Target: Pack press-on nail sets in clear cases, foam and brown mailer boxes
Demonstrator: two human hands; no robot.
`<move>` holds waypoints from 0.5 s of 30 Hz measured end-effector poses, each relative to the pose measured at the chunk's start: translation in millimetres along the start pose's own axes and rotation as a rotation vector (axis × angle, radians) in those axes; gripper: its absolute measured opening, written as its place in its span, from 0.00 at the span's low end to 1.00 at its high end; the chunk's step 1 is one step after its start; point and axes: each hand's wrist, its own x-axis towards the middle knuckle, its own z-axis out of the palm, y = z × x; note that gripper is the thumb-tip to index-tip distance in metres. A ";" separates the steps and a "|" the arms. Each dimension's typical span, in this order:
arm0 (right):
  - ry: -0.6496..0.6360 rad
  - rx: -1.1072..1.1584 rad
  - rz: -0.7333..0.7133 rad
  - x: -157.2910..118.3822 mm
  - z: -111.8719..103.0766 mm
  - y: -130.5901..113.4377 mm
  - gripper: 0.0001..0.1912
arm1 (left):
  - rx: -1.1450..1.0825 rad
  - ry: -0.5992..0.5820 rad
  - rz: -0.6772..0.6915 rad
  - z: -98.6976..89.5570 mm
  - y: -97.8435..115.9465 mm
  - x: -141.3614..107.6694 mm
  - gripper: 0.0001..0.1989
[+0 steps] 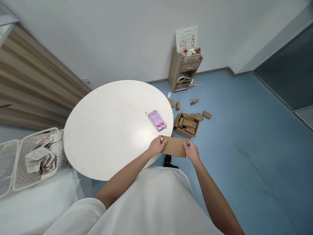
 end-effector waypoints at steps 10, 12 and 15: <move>0.267 0.292 -0.043 60.1 -103.2 67.4 0.39 | -0.176 -0.066 0.286 63.2 125.4 108.6 0.30; 0.242 0.305 -0.019 63.9 -102.3 75.2 0.41 | -0.141 -0.037 0.292 65.3 128.0 112.7 0.31; 0.185 0.351 0.031 66.2 -90.3 85.2 0.40 | -0.089 -0.024 0.289 62.9 117.0 107.5 0.33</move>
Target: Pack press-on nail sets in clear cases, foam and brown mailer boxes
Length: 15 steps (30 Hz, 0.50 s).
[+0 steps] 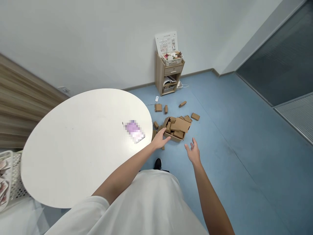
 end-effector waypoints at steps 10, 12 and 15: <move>-0.148 -0.017 -0.049 10.2 49.4 -15.8 0.36 | 0.018 0.265 -0.183 -48.3 -52.0 -87.1 0.24; -0.182 -0.044 -0.061 10.0 61.2 -28.8 0.35 | -0.002 0.309 -0.251 -59.5 -64.7 -112.9 0.23; -0.220 -0.068 -0.114 4.1 84.5 -44.8 0.34 | -0.047 0.379 -0.359 -75.5 -84.7 -154.0 0.22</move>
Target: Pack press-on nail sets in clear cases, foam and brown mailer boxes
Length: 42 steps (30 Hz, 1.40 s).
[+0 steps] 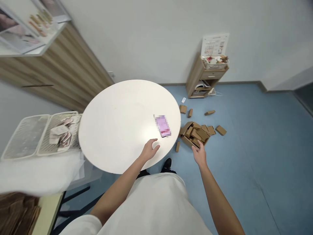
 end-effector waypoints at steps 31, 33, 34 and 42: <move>-1.292 -0.676 -0.861 -157.9 360.9 -187.5 0.23 | -0.073 0.378 -0.526 -212.1 -165.8 -227.1 0.29; -1.307 -0.614 -0.900 -163.6 377.6 -197.9 0.22 | -0.110 0.463 -0.533 -220.6 -168.7 -231.2 0.28; -1.324 -0.580 -0.911 -166.6 384.9 -203.7 0.22 | -0.128 0.505 -0.541 -225.1 -171.3 -232.1 0.27; -1.352 -0.462 -0.838 -185.5 444.3 -248.3 0.19 | -0.194 0.672 -0.529 -275.9 -220.3 -212.2 0.21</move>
